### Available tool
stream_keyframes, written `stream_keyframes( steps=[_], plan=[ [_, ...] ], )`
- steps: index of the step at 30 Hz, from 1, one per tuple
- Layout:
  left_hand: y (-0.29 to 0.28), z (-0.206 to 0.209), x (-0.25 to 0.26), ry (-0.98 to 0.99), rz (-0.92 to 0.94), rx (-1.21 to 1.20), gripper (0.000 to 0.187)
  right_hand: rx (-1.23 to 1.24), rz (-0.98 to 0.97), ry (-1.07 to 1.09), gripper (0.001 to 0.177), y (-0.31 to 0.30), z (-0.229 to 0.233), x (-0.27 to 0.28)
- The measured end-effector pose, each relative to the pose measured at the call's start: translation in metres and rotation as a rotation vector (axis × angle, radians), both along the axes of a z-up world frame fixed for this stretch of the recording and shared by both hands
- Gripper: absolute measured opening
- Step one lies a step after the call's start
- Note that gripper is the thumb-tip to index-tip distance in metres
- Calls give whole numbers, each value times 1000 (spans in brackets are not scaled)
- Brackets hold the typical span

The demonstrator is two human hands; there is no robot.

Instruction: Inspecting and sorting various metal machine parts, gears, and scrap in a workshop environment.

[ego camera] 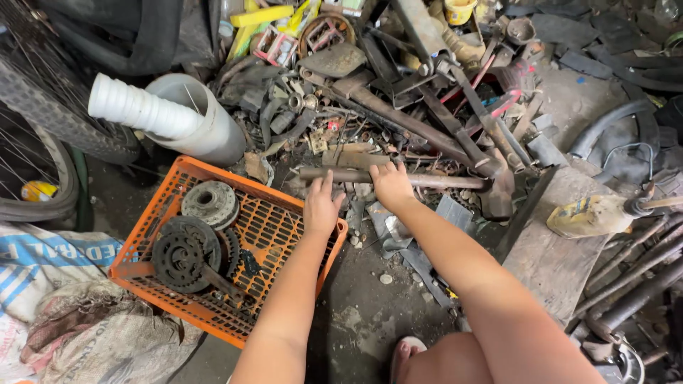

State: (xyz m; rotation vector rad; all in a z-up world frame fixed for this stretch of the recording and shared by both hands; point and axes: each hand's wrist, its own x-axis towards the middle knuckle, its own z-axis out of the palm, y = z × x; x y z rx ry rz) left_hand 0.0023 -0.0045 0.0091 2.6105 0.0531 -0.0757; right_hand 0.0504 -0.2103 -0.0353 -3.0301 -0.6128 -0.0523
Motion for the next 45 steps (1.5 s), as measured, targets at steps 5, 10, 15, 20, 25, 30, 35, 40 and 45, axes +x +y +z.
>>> stream_keyframes(
  steps=[5,10,15,20,25,30,35,40,45],
  plan=[
    [1,-1,9,-107,-120,119,83,1,-105,-67,29,0,0,22],
    [2,-12,13,41,-138,155,82,60,-116,-172,31,0,-16,21],
    [5,-23,14,-13,-106,120,80,291,-132,-74,45,-13,18,13],
    [-3,-7,15,-16,-59,122,79,293,-205,-378,36,-52,34,24],
    [-7,-16,14,-64,108,6,69,12,-366,-517,52,-94,4,40],
    [-10,-22,10,-189,61,61,59,-133,-397,-322,55,-93,15,49],
    [-11,-14,9,-176,85,98,57,-213,-499,-139,27,-80,30,61],
    [-13,-11,9,-166,94,91,57,-185,-475,-107,29,-63,24,58],
    [-14,-8,7,-153,89,102,57,193,-605,300,50,-26,32,54]
  ],
)
